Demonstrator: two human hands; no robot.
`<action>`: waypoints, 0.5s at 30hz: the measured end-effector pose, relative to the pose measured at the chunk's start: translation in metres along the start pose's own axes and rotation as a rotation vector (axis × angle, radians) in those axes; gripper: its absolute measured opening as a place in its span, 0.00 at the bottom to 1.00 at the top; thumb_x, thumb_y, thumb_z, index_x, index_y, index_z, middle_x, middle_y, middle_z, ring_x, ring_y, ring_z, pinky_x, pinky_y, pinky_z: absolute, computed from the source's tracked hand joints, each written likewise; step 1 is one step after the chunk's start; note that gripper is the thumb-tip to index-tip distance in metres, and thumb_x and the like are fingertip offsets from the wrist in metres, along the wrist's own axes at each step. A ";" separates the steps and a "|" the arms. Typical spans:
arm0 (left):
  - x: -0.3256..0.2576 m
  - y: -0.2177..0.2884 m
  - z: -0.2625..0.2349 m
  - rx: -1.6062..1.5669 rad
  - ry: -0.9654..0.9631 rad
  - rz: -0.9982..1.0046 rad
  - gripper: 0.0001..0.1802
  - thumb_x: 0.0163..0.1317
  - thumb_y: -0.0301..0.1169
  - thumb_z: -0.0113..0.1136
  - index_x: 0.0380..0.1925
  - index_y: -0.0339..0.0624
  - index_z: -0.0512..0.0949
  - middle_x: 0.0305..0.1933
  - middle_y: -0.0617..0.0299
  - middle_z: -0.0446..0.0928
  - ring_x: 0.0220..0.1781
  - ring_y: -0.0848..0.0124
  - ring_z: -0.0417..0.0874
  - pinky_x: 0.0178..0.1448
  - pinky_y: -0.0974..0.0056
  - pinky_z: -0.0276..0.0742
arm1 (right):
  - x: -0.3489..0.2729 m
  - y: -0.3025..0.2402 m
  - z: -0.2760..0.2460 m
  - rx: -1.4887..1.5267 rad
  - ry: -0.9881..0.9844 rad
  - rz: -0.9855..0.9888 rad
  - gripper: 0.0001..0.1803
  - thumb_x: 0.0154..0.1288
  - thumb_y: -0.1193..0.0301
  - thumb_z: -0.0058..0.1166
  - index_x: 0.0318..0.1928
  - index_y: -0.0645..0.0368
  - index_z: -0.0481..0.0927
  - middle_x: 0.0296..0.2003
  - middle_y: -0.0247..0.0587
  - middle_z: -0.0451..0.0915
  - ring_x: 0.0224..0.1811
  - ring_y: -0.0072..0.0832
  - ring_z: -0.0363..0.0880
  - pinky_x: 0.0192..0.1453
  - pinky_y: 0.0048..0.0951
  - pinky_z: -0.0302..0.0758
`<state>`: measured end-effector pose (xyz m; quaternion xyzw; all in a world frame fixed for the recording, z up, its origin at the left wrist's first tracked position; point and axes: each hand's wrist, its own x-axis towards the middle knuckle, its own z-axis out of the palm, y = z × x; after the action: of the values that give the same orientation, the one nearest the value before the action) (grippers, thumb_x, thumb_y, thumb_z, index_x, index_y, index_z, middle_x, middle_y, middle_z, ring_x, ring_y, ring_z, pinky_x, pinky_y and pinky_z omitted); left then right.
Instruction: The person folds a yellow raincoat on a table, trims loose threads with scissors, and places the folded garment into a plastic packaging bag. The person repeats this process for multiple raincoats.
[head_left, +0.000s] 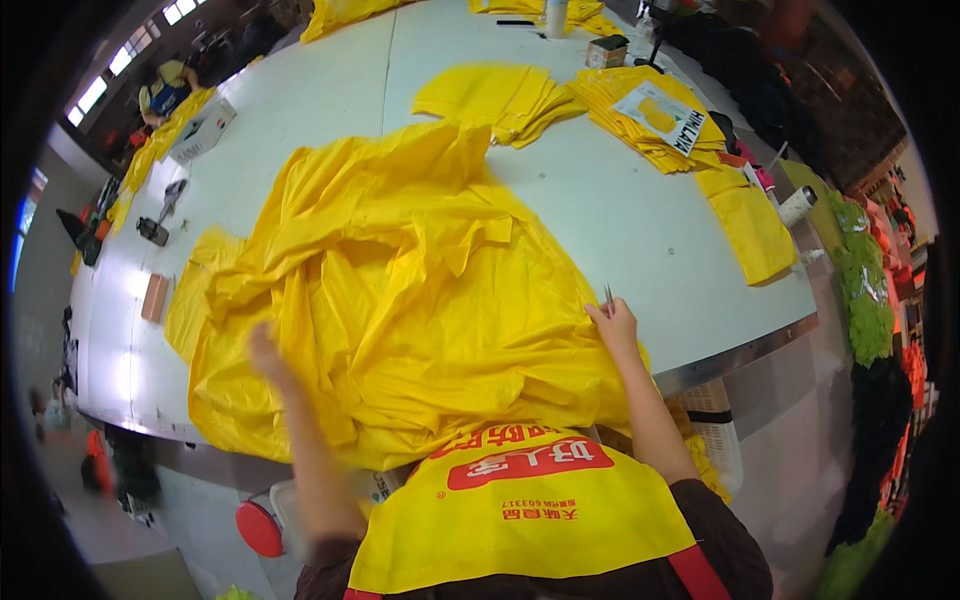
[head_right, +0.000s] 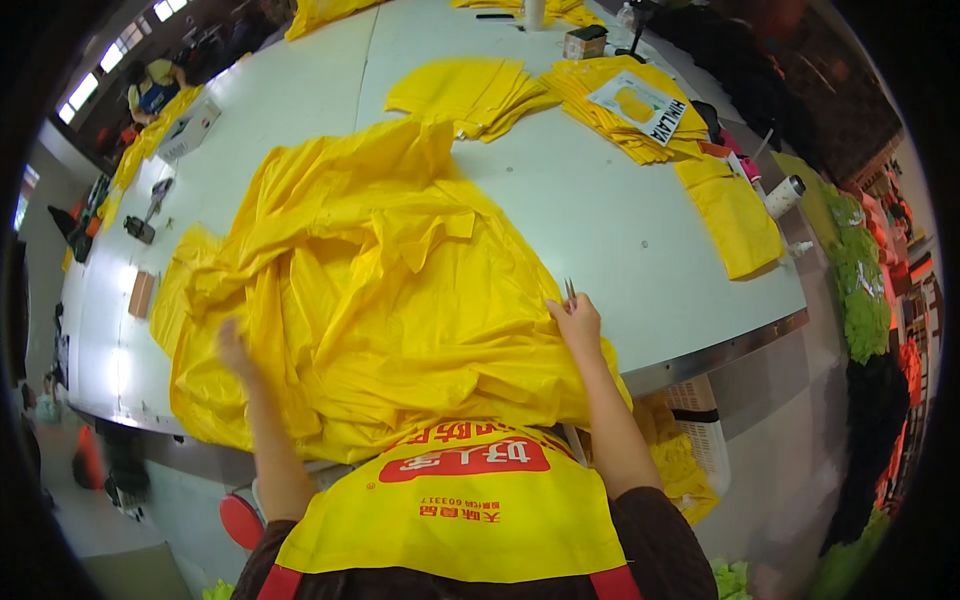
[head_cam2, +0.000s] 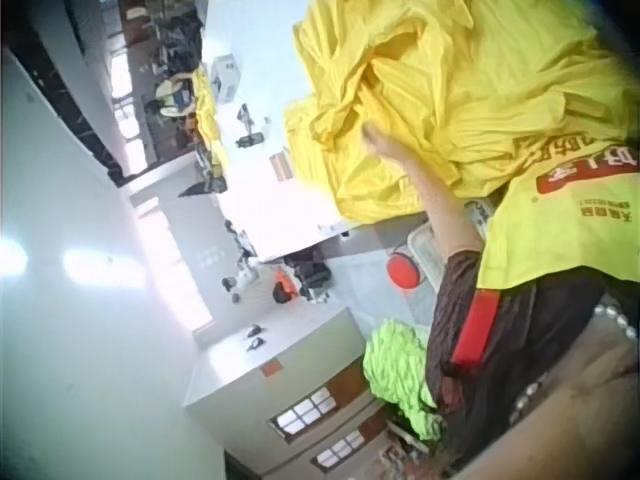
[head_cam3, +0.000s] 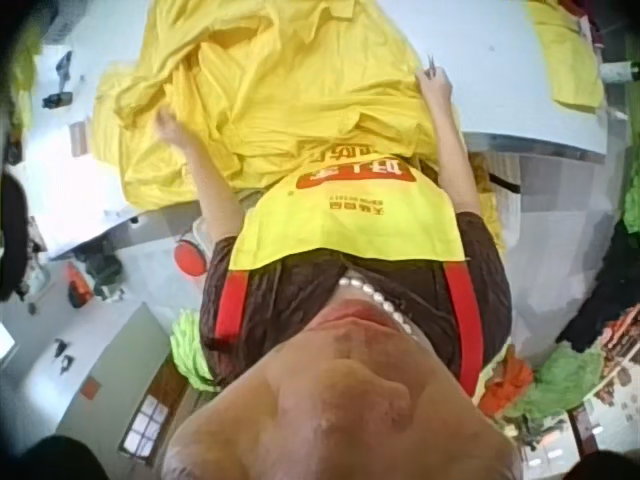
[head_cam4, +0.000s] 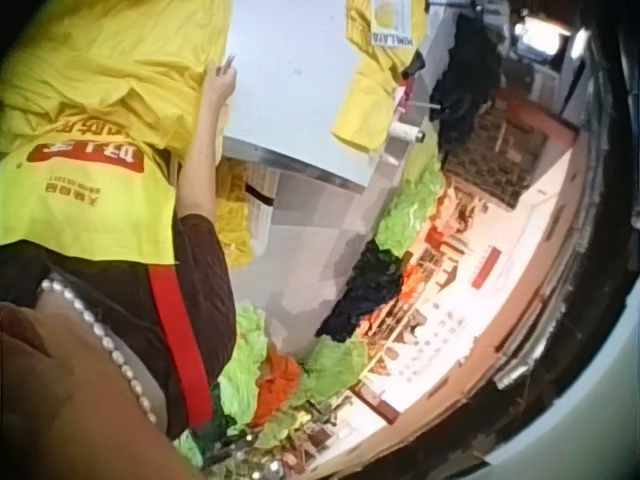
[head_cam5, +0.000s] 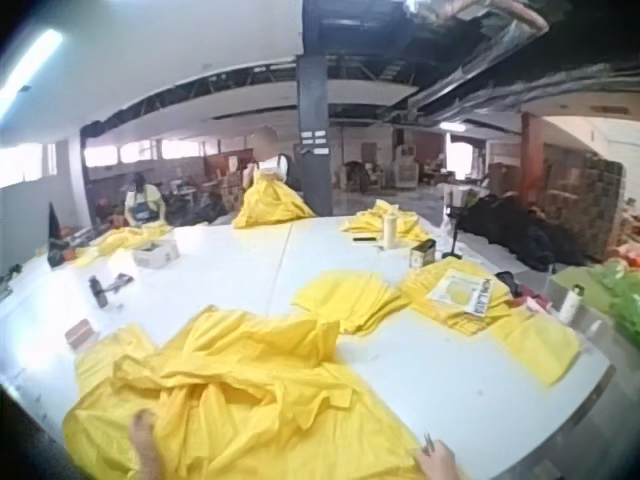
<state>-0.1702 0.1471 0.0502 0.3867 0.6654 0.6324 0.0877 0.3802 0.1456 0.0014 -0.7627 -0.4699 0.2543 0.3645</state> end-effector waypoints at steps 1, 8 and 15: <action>-0.027 -0.001 0.027 0.176 -0.325 0.212 0.17 0.59 0.30 0.52 0.47 0.33 0.74 0.52 0.53 0.73 0.55 0.60 0.73 0.59 0.60 0.67 | 0.005 0.000 0.009 0.016 -0.031 0.010 0.21 0.48 0.61 0.66 0.29 0.65 0.72 0.26 0.44 0.76 0.27 0.32 0.74 0.33 0.29 0.71; -0.120 -0.009 0.099 0.509 -0.543 0.408 0.13 0.53 0.40 0.60 0.29 0.40 0.77 0.27 0.49 0.75 0.32 0.50 0.76 0.37 0.51 0.71 | 0.014 0.015 -0.008 -0.154 -0.120 -0.062 0.19 0.48 0.64 0.61 0.34 0.65 0.72 0.29 0.50 0.77 0.33 0.44 0.75 0.39 0.36 0.71; -0.137 0.057 0.019 0.971 -1.055 0.081 0.15 0.53 0.41 0.57 0.32 0.41 0.78 0.31 0.49 0.77 0.36 0.53 0.79 0.39 0.54 0.73 | -0.076 0.043 -0.084 -0.287 -0.391 0.146 0.17 0.48 0.65 0.63 0.27 0.64 0.70 0.23 0.40 0.73 0.25 0.26 0.69 0.31 0.29 0.69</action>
<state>-0.0417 0.0707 0.0476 0.6607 0.7256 -0.0033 0.1922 0.4318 0.0379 0.0215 -0.7749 -0.5062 0.3535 0.1354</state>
